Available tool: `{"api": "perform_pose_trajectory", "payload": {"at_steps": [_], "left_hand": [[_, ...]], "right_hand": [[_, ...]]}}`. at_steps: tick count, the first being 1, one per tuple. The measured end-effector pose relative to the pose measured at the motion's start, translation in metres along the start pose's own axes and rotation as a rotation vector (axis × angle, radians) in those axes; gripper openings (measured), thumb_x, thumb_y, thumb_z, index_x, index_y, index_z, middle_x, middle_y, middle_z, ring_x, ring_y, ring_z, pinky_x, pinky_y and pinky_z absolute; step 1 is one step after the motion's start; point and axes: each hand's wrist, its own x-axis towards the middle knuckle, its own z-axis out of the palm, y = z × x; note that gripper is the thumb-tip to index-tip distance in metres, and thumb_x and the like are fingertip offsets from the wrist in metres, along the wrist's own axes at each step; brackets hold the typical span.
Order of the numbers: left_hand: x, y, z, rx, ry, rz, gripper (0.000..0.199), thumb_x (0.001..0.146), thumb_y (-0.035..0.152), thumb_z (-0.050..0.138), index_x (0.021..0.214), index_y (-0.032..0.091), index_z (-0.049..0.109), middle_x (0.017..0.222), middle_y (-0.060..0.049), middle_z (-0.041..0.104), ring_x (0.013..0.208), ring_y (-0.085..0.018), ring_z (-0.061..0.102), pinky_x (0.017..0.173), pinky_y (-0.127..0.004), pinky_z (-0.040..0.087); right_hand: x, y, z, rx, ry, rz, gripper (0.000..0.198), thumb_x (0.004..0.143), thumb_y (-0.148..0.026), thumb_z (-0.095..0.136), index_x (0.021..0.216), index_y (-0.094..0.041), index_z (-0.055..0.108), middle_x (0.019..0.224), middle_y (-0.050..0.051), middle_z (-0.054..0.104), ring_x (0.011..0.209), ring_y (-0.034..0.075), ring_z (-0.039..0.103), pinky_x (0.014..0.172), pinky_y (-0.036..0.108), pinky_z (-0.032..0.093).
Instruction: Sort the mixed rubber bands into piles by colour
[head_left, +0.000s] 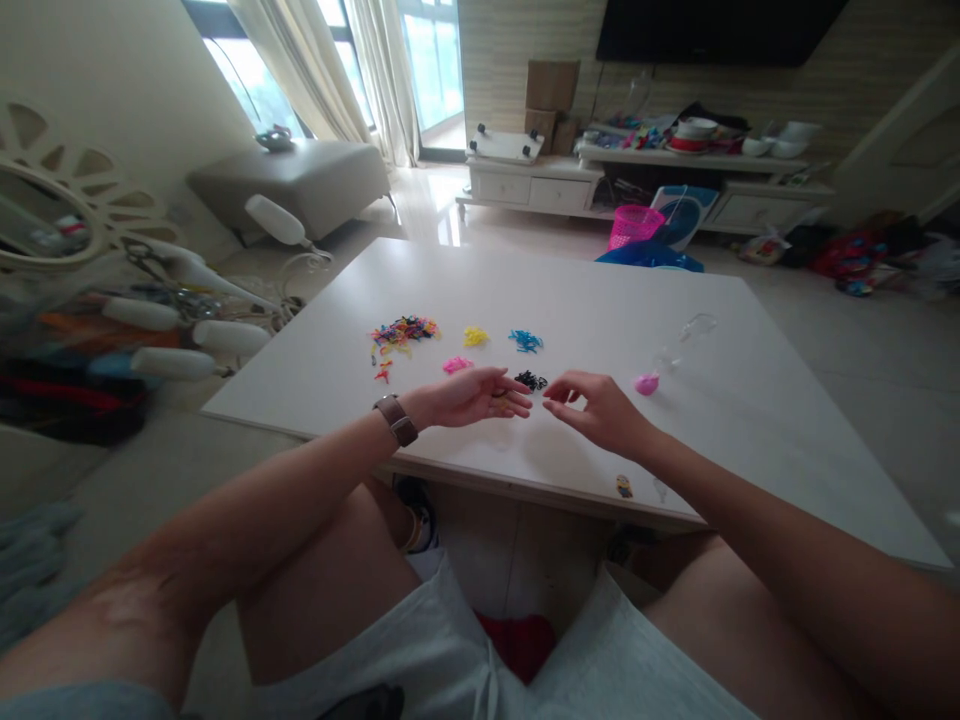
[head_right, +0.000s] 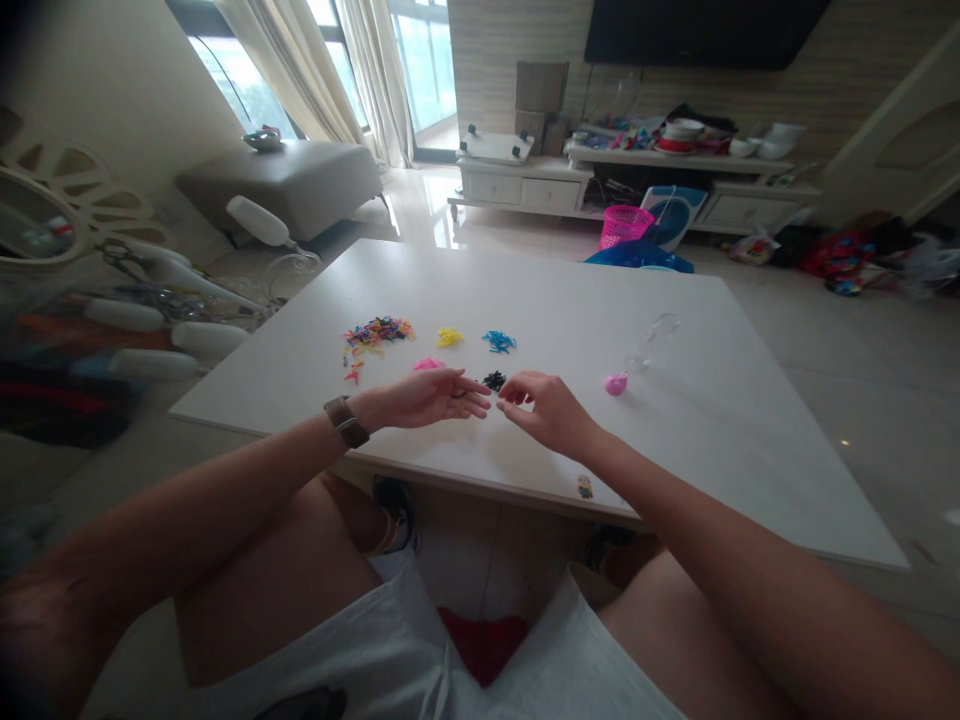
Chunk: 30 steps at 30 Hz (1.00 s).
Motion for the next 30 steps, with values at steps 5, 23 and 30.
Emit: {"api": "perform_pose_trajectory", "payload": {"at_steps": [5, 23, 30], "left_hand": [[0.007, -0.013, 0.016, -0.045, -0.050, -0.029, 0.025, 0.092, 0.018, 0.052, 0.100, 0.005, 0.072, 0.110, -0.018, 0.073, 0.103, -0.020, 0.069, 0.106, -0.032, 0.045], [0.015, -0.019, 0.017, 0.042, 0.145, 0.047, 0.010, 0.088, 0.014, 0.066, 0.082, 0.008, 0.071, 0.089, -0.012, 0.073, 0.081, -0.012, 0.069, 0.089, -0.024, 0.053], [0.014, -0.016, 0.016, 0.103, 0.104, 0.118, 0.012, 0.079, 0.017, 0.078, 0.082, 0.009, 0.070, 0.082, -0.007, 0.070, 0.076, -0.010, 0.065, 0.080, -0.021, 0.051]], "right_hand": [[-0.003, 0.003, 0.017, -0.038, -0.079, -0.114, 0.005, 0.088, -0.021, 0.066, 0.089, -0.019, 0.070, 0.085, 0.004, 0.068, 0.080, 0.017, 0.061, 0.075, 0.030, 0.048], [0.001, 0.004, 0.031, -0.002, 0.035, 0.041, 0.009, 0.085, -0.021, 0.064, 0.078, -0.019, 0.068, 0.079, 0.001, 0.064, 0.069, 0.013, 0.057, 0.065, 0.026, 0.045], [0.005, 0.006, 0.031, 0.161, 0.076, 0.180, 0.016, 0.085, -0.032, 0.064, 0.080, -0.018, 0.069, 0.073, 0.001, 0.067, 0.066, 0.014, 0.060, 0.058, 0.025, 0.047]]}}
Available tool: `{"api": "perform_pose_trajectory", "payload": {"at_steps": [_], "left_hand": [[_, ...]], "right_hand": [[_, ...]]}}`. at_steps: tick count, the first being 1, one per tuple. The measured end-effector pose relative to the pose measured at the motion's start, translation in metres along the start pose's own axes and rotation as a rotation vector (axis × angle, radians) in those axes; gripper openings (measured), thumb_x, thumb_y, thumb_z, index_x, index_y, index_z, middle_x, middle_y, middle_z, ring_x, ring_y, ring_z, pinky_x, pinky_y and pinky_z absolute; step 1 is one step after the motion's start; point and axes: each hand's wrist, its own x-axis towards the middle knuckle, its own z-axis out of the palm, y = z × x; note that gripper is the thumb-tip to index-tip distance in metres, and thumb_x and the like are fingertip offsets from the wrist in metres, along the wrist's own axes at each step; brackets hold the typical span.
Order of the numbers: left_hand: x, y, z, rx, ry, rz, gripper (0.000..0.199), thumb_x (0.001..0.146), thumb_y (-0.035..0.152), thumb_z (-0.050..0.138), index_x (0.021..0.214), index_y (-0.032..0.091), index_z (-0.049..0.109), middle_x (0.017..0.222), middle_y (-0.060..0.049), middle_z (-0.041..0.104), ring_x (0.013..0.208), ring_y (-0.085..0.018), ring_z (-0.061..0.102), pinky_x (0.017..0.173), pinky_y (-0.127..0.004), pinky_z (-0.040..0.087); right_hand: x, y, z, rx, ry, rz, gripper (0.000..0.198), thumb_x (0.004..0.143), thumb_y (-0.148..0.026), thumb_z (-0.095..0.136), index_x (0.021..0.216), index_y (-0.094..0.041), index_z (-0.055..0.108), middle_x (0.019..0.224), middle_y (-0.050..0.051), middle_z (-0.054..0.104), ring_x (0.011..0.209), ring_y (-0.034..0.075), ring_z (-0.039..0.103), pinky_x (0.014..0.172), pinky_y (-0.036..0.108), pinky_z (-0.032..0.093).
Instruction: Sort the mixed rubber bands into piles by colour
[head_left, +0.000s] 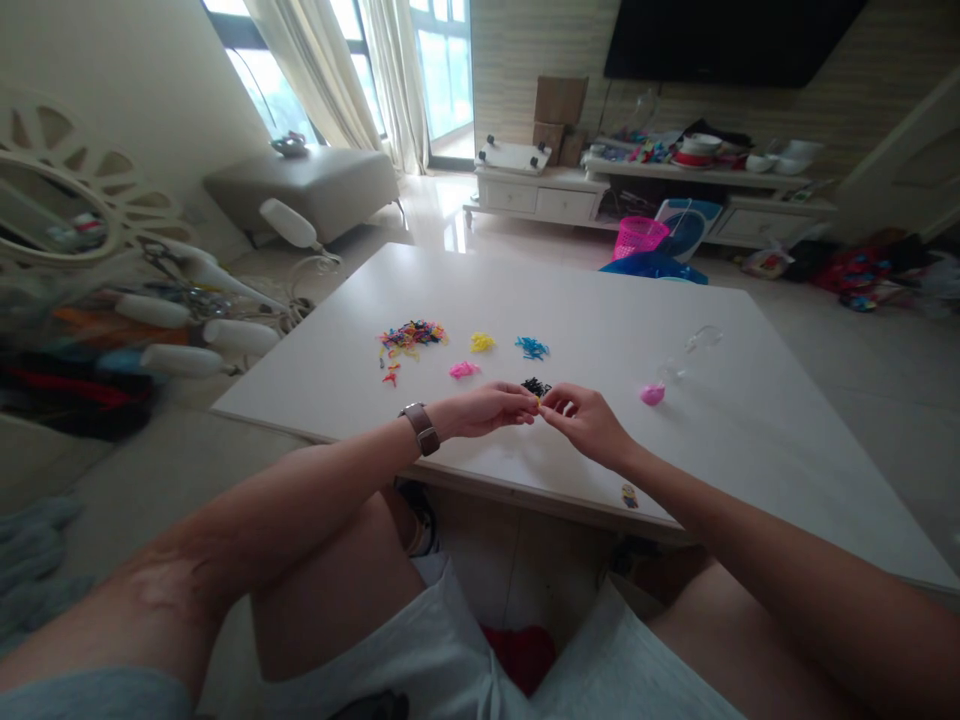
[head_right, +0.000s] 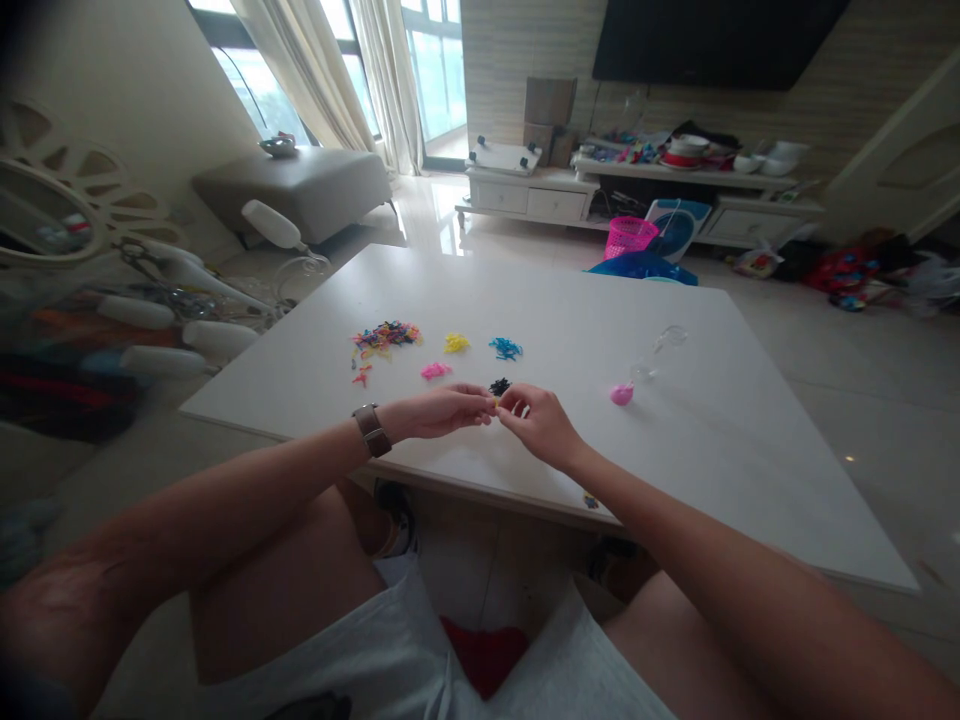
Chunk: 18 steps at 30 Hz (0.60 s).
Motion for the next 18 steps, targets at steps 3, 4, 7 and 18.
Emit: {"api": "perform_pose_trajectory", "payload": {"at_steps": [3, 4, 7, 18], "left_hand": [[0.012, 0.005, -0.015, 0.028, 0.098, 0.048, 0.010, 0.079, 0.014, 0.077, 0.080, 0.009, 0.069, 0.078, -0.006, 0.068, 0.072, -0.009, 0.064, 0.078, -0.021, 0.051], [0.018, 0.009, -0.025, 0.036, 0.182, 0.072, 0.009, 0.079, 0.014, 0.076, 0.078, 0.009, 0.069, 0.078, -0.007, 0.069, 0.071, -0.009, 0.064, 0.078, -0.021, 0.052], [0.033, 0.031, -0.062, 0.099, 0.492, 0.151, 0.008, 0.076, 0.011, 0.077, 0.077, 0.009, 0.069, 0.077, -0.008, 0.071, 0.071, -0.010, 0.066, 0.079, -0.022, 0.055], [0.046, 0.068, -0.124, 0.120, 0.832, 0.175, 0.021, 0.071, 0.011, 0.082, 0.084, 0.011, 0.065, 0.062, -0.005, 0.068, 0.057, -0.011, 0.066, 0.064, -0.018, 0.057]], "right_hand": [[0.000, 0.000, 0.000, 0.000, 0.030, 0.009, 0.016, 0.084, -0.034, 0.065, 0.086, -0.018, 0.069, 0.074, 0.001, 0.068, 0.066, 0.014, 0.061, 0.061, 0.026, 0.049], [0.001, -0.001, 0.000, -0.006, 0.037, 0.010, 0.016, 0.084, -0.034, 0.065, 0.087, -0.018, 0.069, 0.074, 0.002, 0.068, 0.066, 0.014, 0.062, 0.061, 0.026, 0.049], [0.001, -0.001, -0.002, -0.030, 0.033, 0.011, 0.015, 0.084, -0.033, 0.064, 0.086, -0.018, 0.068, 0.077, 0.002, 0.069, 0.067, 0.015, 0.062, 0.063, 0.028, 0.050], [-0.006, -0.007, -0.011, -0.078, 0.008, -0.040, 0.007, 0.084, -0.023, 0.061, 0.080, -0.019, 0.066, 0.082, 0.002, 0.068, 0.070, 0.015, 0.062, 0.063, 0.027, 0.049]]}}
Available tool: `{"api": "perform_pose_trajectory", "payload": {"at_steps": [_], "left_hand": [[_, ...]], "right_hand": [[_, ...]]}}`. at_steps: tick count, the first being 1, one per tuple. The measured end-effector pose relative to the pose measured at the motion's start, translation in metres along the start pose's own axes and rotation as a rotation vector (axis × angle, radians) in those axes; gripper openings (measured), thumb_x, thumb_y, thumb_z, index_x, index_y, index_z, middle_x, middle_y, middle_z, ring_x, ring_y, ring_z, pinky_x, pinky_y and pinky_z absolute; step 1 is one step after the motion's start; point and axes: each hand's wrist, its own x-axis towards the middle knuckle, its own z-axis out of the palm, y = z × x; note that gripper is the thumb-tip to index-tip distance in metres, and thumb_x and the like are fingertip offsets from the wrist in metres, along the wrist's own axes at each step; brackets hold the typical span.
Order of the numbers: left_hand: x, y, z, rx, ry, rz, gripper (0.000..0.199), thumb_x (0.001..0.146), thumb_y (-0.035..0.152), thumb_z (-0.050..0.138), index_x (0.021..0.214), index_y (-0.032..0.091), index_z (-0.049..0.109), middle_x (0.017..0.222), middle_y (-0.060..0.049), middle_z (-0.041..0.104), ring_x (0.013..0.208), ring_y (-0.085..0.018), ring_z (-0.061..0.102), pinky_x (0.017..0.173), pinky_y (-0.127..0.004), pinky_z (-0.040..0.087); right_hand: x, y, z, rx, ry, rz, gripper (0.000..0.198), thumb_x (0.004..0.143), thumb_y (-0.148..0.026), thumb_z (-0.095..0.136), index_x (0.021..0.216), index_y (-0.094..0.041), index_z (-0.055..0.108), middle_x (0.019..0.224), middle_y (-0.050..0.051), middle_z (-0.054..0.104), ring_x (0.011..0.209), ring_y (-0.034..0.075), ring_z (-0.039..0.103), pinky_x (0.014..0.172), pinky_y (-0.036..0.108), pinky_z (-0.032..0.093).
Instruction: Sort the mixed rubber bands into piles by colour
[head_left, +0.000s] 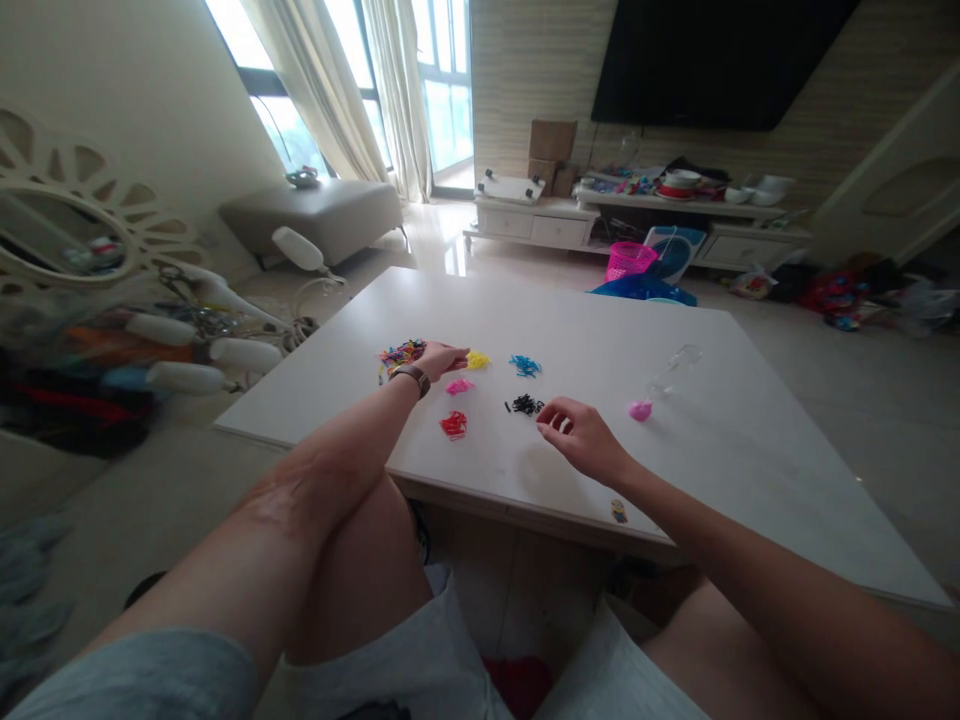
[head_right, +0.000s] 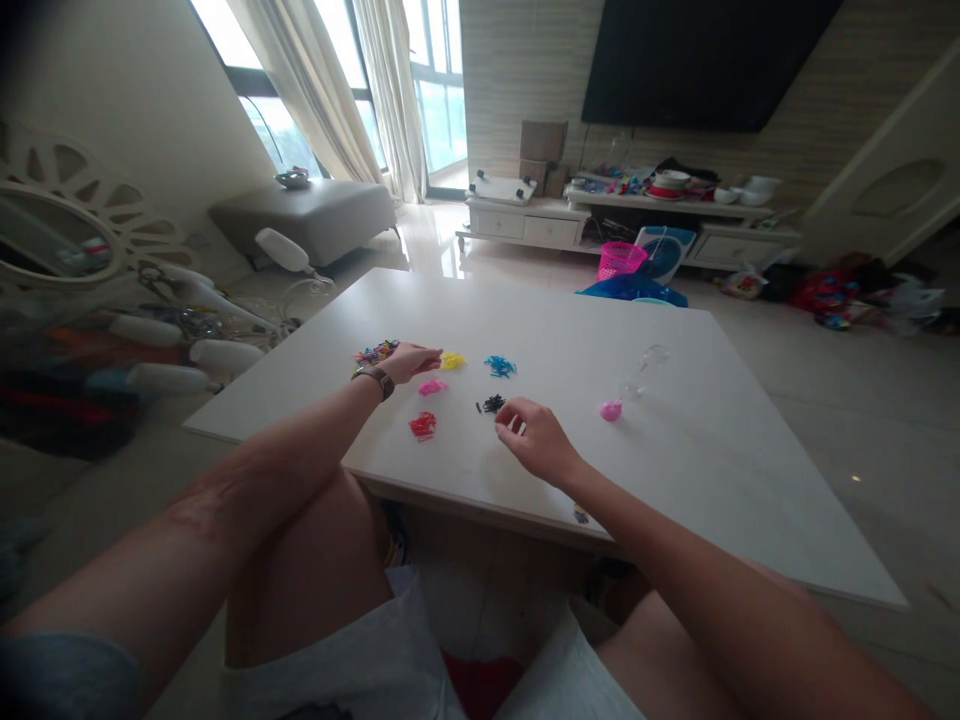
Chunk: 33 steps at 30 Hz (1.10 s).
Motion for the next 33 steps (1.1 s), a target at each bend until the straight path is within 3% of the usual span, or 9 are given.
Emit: {"api": "perform_pose_trajectory", "payload": {"at_steps": [3, 5, 8, 10, 15, 19, 25, 29, 33], "left_hand": [[-0.007, 0.007, 0.003, -0.005, -0.021, -0.047, 0.011, 0.085, 0.021, 0.069, 0.086, 0.010, 0.066, 0.065, -0.010, 0.070, 0.061, -0.015, 0.069, 0.067, -0.021, 0.059], [-0.018, 0.013, 0.009, -0.040, -0.137, -0.100, 0.023, 0.092, 0.030, 0.060, 0.089, 0.009, 0.067, 0.074, -0.016, 0.073, 0.072, -0.020, 0.073, 0.073, -0.026, 0.060], [-0.045, 0.014, 0.026, -0.135, -0.563, -0.223, 0.040, 0.096, 0.042, 0.050, 0.100, 0.006, 0.067, 0.101, -0.025, 0.074, 0.100, -0.026, 0.073, 0.089, -0.032, 0.057], [-0.065, 0.011, 0.041, -0.157, -0.767, -0.270, 0.045, 0.096, 0.046, 0.048, 0.106, 0.005, 0.066, 0.112, -0.026, 0.071, 0.109, -0.027, 0.070, 0.097, -0.035, 0.053], [-0.101, -0.007, 0.073, -0.163, -1.019, -0.350, 0.052, 0.097, 0.052, 0.043, 0.108, 0.007, 0.067, 0.109, -0.019, 0.074, 0.105, -0.025, 0.070, 0.104, -0.038, 0.047], [-0.107, -0.020, 0.086, -0.159, -1.112, -0.383, 0.052, 0.096, 0.055, 0.046, 0.101, 0.008, 0.068, 0.100, -0.017, 0.075, 0.095, -0.021, 0.071, 0.099, -0.032, 0.049], [-0.097, -0.024, 0.084, -0.095, -1.029, -0.394, 0.048, 0.096, 0.052, 0.049, 0.097, 0.008, 0.069, 0.100, -0.018, 0.075, 0.098, -0.022, 0.071, 0.095, -0.032, 0.052], [-0.074, -0.003, 0.061, -0.020, -0.726, -0.189, 0.025, 0.091, 0.034, 0.060, 0.093, 0.010, 0.068, 0.097, -0.018, 0.075, 0.096, -0.024, 0.072, 0.093, -0.032, 0.054], [-0.046, 0.030, 0.007, -0.043, -0.407, 0.116, 0.014, 0.084, 0.021, 0.063, 0.092, 0.011, 0.067, 0.098, -0.015, 0.074, 0.088, -0.022, 0.073, 0.085, -0.031, 0.055]], "right_hand": [[-0.001, 0.001, -0.004, -0.028, 0.000, -0.017, 0.006, 0.084, -0.021, 0.060, 0.080, -0.019, 0.065, 0.081, 0.002, 0.067, 0.069, 0.014, 0.061, 0.065, 0.027, 0.048], [-0.001, 0.002, -0.007, -0.071, -0.001, -0.047, 0.006, 0.085, -0.020, 0.060, 0.081, -0.020, 0.064, 0.082, 0.002, 0.066, 0.069, 0.014, 0.060, 0.066, 0.027, 0.047], [-0.002, 0.005, -0.009, -0.173, -0.003, -0.102, 0.007, 0.087, -0.020, 0.059, 0.083, -0.020, 0.065, 0.086, 0.003, 0.065, 0.074, 0.016, 0.059, 0.069, 0.029, 0.047], [-0.003, 0.007, -0.009, -0.238, 0.004, -0.141, 0.007, 0.088, -0.021, 0.059, 0.086, -0.021, 0.066, 0.090, 0.004, 0.066, 0.080, 0.018, 0.060, 0.075, 0.032, 0.048], [0.000, 0.014, -0.008, -0.305, 0.046, -0.209, 0.021, 0.090, -0.022, 0.062, 0.109, -0.022, 0.069, 0.101, 0.007, 0.066, 0.095, 0.023, 0.060, 0.085, 0.036, 0.047], [0.004, 0.023, -0.005, -0.310, -0.008, -0.210, 0.014, 0.091, -0.019, 0.060, 0.093, -0.022, 0.073, 0.091, 0.006, 0.065, 0.087, 0.020, 0.059, 0.078, 0.033, 0.047], [0.013, 0.041, -0.002, -0.296, 0.007, -0.185, 0.012, 0.090, -0.016, 0.055, 0.088, -0.020, 0.065, 0.089, 0.005, 0.063, 0.082, 0.019, 0.058, 0.074, 0.031, 0.046], [0.022, 0.061, 0.000, -0.279, 0.053, -0.106, 0.013, 0.092, -0.020, 0.049, 0.088, -0.019, 0.061, 0.086, 0.006, 0.063, 0.078, 0.019, 0.058, 0.071, 0.030, 0.046], [0.028, 0.079, 0.003, -0.256, 0.050, -0.050, 0.011, 0.090, -0.023, 0.051, 0.086, -0.019, 0.061, 0.082, 0.005, 0.065, 0.074, 0.018, 0.059, 0.070, 0.031, 0.046]]}}
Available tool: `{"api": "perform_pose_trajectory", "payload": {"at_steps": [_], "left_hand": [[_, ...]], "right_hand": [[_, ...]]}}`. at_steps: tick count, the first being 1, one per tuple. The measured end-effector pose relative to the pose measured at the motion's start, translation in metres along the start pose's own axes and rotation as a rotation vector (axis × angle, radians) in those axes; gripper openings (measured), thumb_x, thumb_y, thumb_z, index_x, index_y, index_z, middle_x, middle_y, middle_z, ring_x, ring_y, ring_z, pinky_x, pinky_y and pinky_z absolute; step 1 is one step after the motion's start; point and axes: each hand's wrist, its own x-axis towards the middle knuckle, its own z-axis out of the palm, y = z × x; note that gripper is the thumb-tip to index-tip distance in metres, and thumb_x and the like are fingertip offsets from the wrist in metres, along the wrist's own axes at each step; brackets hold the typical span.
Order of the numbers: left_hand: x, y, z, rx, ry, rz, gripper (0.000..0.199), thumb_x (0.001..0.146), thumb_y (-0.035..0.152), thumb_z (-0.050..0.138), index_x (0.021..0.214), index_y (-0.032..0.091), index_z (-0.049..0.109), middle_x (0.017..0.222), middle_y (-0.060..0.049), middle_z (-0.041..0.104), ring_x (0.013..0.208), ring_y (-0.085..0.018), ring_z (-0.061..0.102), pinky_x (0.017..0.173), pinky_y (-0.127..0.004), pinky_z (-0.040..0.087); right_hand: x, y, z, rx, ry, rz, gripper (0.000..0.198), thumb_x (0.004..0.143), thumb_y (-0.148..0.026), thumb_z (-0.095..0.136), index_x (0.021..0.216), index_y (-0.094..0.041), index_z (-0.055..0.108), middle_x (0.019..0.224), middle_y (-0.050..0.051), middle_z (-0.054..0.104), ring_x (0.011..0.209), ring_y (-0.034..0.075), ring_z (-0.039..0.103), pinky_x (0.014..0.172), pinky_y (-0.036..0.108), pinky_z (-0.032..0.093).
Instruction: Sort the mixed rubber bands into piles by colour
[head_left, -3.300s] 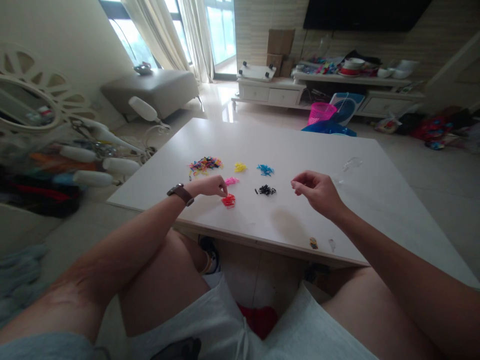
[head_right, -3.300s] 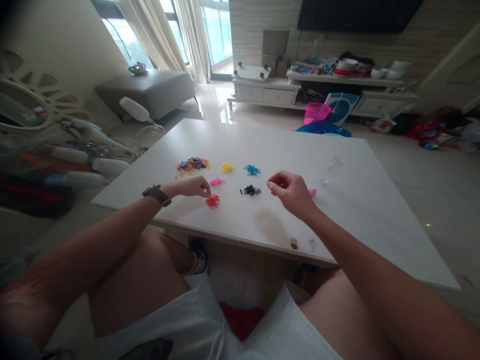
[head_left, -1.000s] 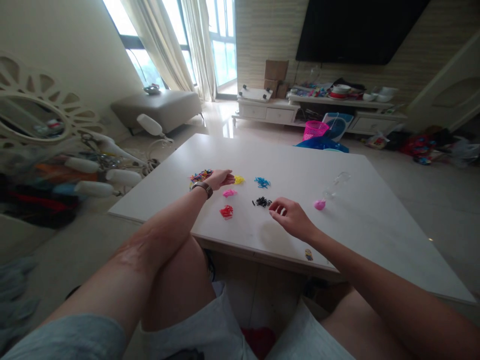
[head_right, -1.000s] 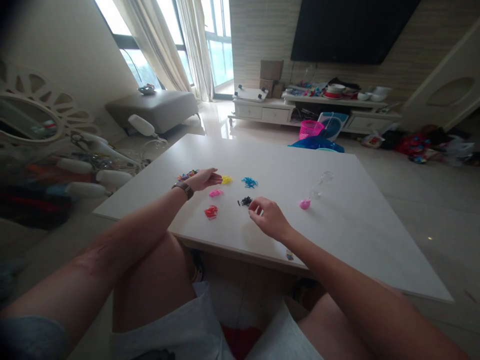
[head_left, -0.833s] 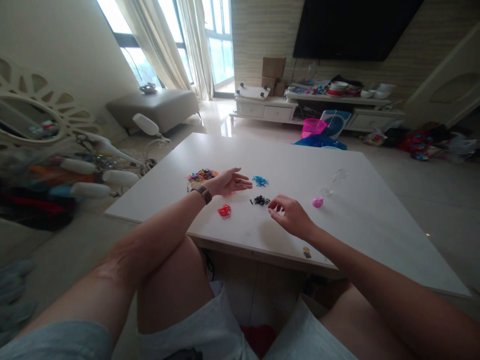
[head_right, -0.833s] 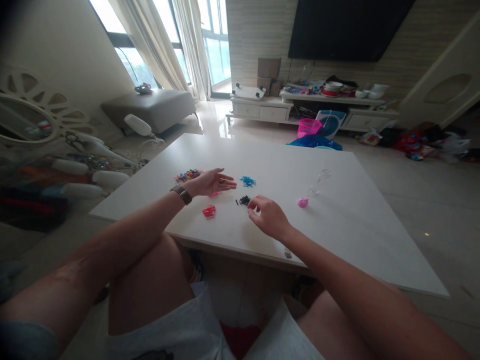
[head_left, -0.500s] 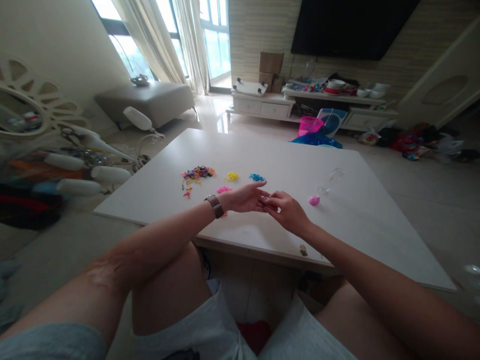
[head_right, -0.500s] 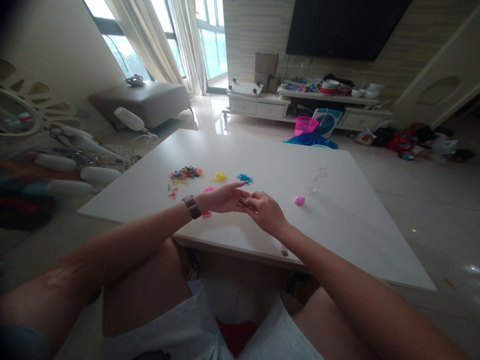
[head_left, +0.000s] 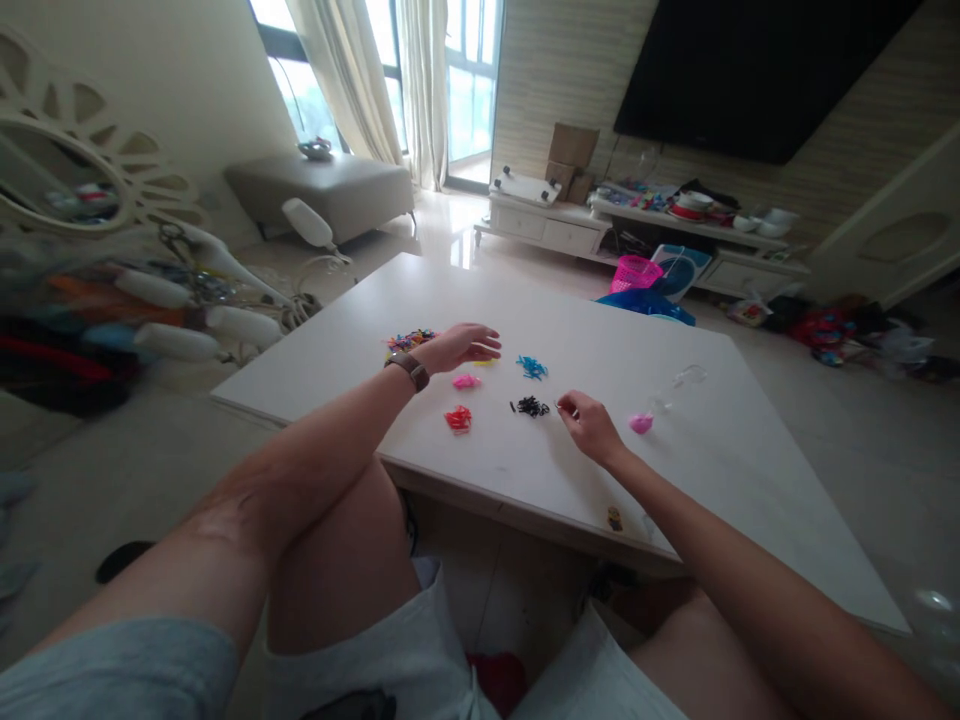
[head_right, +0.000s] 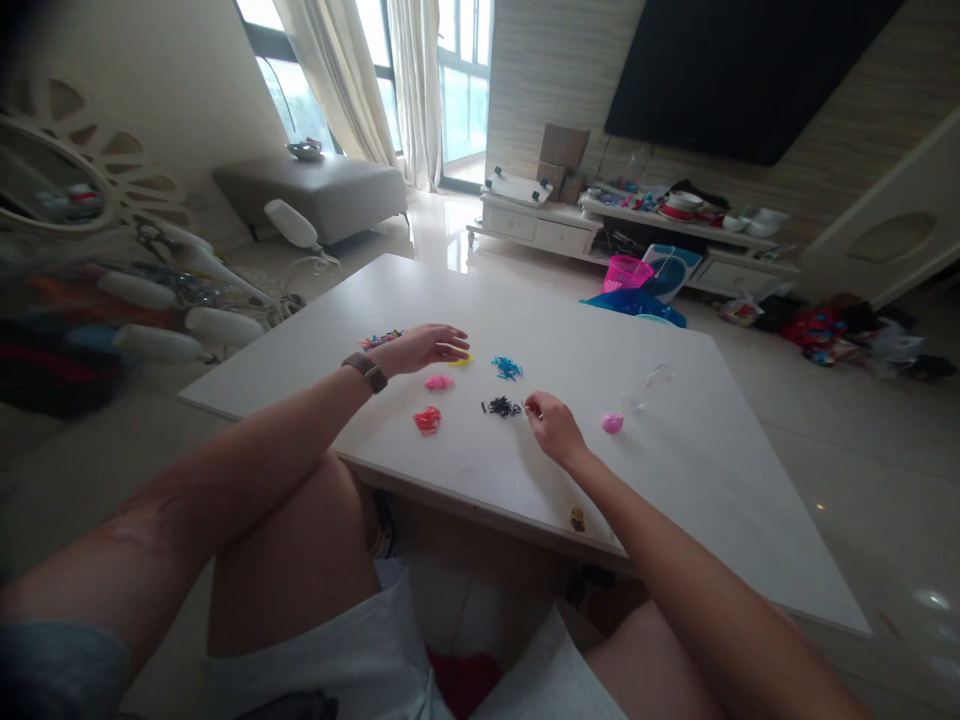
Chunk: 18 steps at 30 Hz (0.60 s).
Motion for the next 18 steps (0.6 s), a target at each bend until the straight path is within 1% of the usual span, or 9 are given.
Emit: {"api": "perform_pose_trajectory", "payload": {"at_steps": [2, 5, 8, 10, 11, 13, 15, 16, 18], "left_hand": [[-0.003, 0.012, -0.037, 0.057, 0.189, 0.081, 0.013, 0.081, 0.020, 0.065, 0.090, 0.011, 0.068, 0.093, -0.013, 0.072, 0.081, -0.020, 0.072, 0.077, -0.029, 0.055], [-0.016, 0.019, -0.090, 0.189, 0.468, 0.109, 0.009, 0.076, 0.019, 0.068, 0.082, 0.012, 0.066, 0.084, -0.009, 0.069, 0.067, -0.014, 0.067, 0.066, -0.026, 0.052], [-0.033, 0.013, -0.132, 0.274, 0.629, 0.078, 0.014, 0.072, 0.023, 0.073, 0.080, 0.014, 0.065, 0.080, -0.007, 0.069, 0.064, -0.013, 0.064, 0.061, -0.025, 0.048], [-0.045, 0.005, -0.151, 0.347, 0.654, 0.035, 0.018, 0.067, 0.023, 0.077, 0.078, 0.014, 0.066, 0.077, -0.006, 0.068, 0.065, -0.013, 0.063, 0.060, -0.023, 0.047], [-0.051, 0.000, -0.158, 0.396, 0.642, 0.014, 0.020, 0.064, 0.023, 0.079, 0.077, 0.014, 0.067, 0.075, -0.006, 0.068, 0.066, -0.014, 0.062, 0.059, -0.023, 0.046], [-0.063, -0.009, -0.169, 0.503, 0.591, -0.019, 0.023, 0.059, 0.024, 0.082, 0.075, 0.014, 0.069, 0.070, -0.006, 0.068, 0.064, -0.014, 0.061, 0.057, -0.023, 0.044], [-0.072, -0.018, -0.177, 0.586, 0.523, -0.039, 0.028, 0.055, 0.027, 0.084, 0.077, 0.013, 0.072, 0.070, -0.006, 0.068, 0.064, -0.014, 0.060, 0.055, -0.023, 0.043], [-0.076, -0.021, -0.180, 0.618, 0.496, -0.048, 0.032, 0.053, 0.028, 0.085, 0.079, 0.013, 0.073, 0.071, -0.006, 0.069, 0.063, -0.014, 0.059, 0.055, -0.023, 0.043], [-0.081, -0.027, -0.183, 0.676, 0.460, -0.067, 0.040, 0.052, 0.032, 0.085, 0.086, 0.013, 0.075, 0.077, -0.006, 0.071, 0.063, -0.013, 0.059, 0.055, -0.023, 0.043]], "right_hand": [[0.003, 0.004, 0.005, -0.003, -0.007, 0.016, 0.009, 0.089, -0.024, 0.052, 0.087, -0.020, 0.060, 0.080, 0.004, 0.065, 0.072, 0.018, 0.059, 0.070, 0.032, 0.046], [0.011, 0.005, 0.015, -0.005, -0.018, 0.019, 0.010, 0.090, -0.026, 0.052, 0.088, -0.021, 0.060, 0.080, 0.004, 0.065, 0.072, 0.018, 0.060, 0.070, 0.032, 0.046], [0.028, 0.001, 0.019, -0.048, -0.051, 0.020, 0.010, 0.089, -0.029, 0.054, 0.086, -0.021, 0.059, 0.077, 0.003, 0.065, 0.069, 0.019, 0.059, 0.068, 0.031, 0.044], [0.042, -0.004, 0.019, -0.129, -0.106, -0.008, 0.016, 0.089, -0.031, 0.054, 0.079, -0.021, 0.058, 0.072, 0.003, 0.063, 0.064, 0.018, 0.056, 0.064, 0.030, 0.040], [0.049, -0.007, 0.018, -0.171, -0.113, -0.037, 0.021, 0.090, -0.033, 0.053, 0.074, -0.021, 0.057, 0.069, 0.003, 0.062, 0.062, 0.018, 0.054, 0.062, 0.031, 0.038], [0.063, -0.015, 0.019, -0.194, -0.027, -0.083, 0.023, 0.091, -0.031, 0.052, 0.072, -0.021, 0.056, 0.070, 0.003, 0.061, 0.061, 0.017, 0.053, 0.062, 0.030, 0.037], [0.075, -0.024, 0.026, -0.151, 0.100, -0.105, 0.016, 0.090, -0.028, 0.053, 0.077, -0.020, 0.058, 0.073, 0.003, 0.062, 0.062, 0.017, 0.054, 0.064, 0.030, 0.038], [0.079, -0.029, 0.033, -0.117, 0.164, -0.118, 0.013, 0.089, -0.027, 0.054, 0.080, -0.020, 0.059, 0.075, 0.003, 0.062, 0.062, 0.016, 0.054, 0.064, 0.029, 0.039], [0.083, -0.040, 0.051, -0.046, 0.235, -0.177, 0.010, 0.090, -0.023, 0.053, 0.086, -0.020, 0.061, 0.079, 0.003, 0.063, 0.062, 0.016, 0.055, 0.066, 0.029, 0.041]]}}
